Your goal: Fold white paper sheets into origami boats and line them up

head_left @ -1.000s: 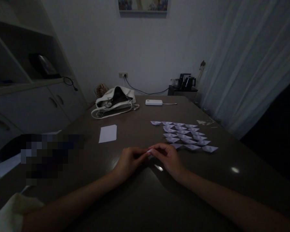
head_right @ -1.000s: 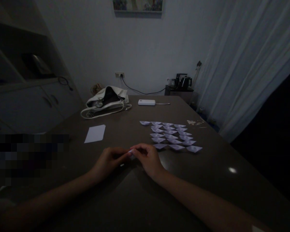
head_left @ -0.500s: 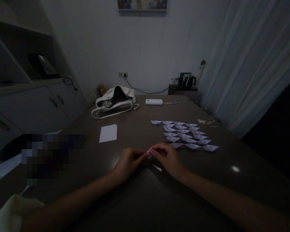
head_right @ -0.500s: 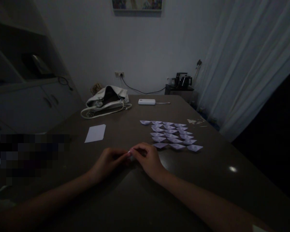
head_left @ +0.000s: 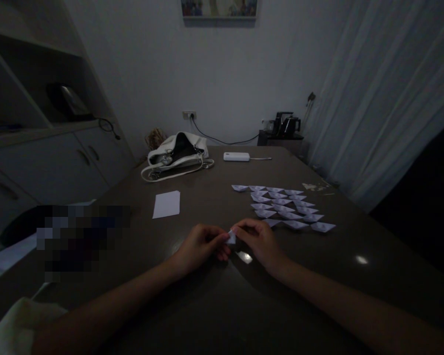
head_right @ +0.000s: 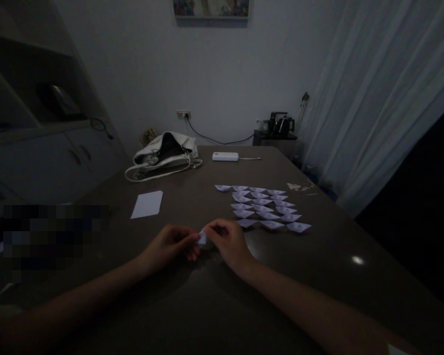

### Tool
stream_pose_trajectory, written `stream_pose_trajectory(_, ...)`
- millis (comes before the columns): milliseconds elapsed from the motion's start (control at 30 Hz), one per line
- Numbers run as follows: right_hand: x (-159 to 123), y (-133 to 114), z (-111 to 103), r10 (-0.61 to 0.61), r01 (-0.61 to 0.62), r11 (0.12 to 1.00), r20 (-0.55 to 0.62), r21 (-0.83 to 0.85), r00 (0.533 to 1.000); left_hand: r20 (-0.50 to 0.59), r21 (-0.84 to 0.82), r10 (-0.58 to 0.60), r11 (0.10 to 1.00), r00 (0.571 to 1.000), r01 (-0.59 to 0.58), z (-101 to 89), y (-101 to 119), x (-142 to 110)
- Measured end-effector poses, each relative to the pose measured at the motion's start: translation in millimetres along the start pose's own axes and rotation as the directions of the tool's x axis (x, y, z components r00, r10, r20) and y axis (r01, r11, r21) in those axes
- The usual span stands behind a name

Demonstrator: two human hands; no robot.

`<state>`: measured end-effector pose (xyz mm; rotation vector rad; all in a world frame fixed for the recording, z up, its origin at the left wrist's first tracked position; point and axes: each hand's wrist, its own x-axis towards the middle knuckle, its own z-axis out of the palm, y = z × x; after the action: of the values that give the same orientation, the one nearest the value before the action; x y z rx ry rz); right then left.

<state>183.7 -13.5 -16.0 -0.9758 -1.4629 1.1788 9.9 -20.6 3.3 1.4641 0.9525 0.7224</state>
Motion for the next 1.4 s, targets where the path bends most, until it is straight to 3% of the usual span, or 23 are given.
stream_pose_trajectory(100, 2.7, 1.7, -2.4, 0.016, -0.017, 1.0, -0.058, -0.008, 0.998, -0.007, 0.058, -0.001, 0.998, 1.0, 0.001, -1.3, -2.2, 1.1)
stream_pose_trajectory(233, 5.9, 3.9, -6.2, 0.043, -0.044, 0.999, -0.12, -0.012, 0.992, -0.075, 0.257, 0.056, 0.966, 0.996, -0.034, -5.0, -5.0, 1.2)
stream_pose_trajectory(433, 5.9, 2.0, -6.8, 0.054, -0.06, 0.998, -0.135, -0.035, 0.989, -0.066, 0.588, 0.243, 0.793, 0.968, -0.16, -7.2, 1.4, -2.3)
stream_pose_trajectory(733, 7.0, 3.0, -6.1, 0.054, -0.056, 0.998, -0.121, -0.01, 0.991, -0.099, 0.637, 0.316, 0.749, 0.944, -0.184, -8.4, 2.1, -3.1)
stream_pose_trajectory(933, 6.4, 6.3, -5.3, 0.006, -0.005, 1.0, -0.082, 0.022, 0.997, -0.11, 0.575, 0.281, 0.801, 0.954, -0.17, -7.6, 3.7, -4.6)
stream_pose_trajectory(1167, 5.8, 8.0, -3.5, 0.033, -0.032, 0.993, -0.006, 0.111, 0.999, -0.139, 0.209, 0.115, 0.974, 0.983, -0.085, -8.3, 0.8, -2.1)
stream_pose_trajectory(1300, 5.9, 8.7, -3.2, 0.063, -0.062, 0.987, -0.001, 0.148, 0.998, -0.149, 0.048, 0.064, 0.997, 0.987, -0.057, -6.0, 0.8, -1.4)
stream_pose_trajectory(1400, 5.8, 9.6, -3.4, 0.055, -0.053, 0.987, -0.011, 0.15, 0.998, -0.138, 0.019, 0.071, 0.997, 0.988, -0.069, -4.8, -0.1, 0.2)
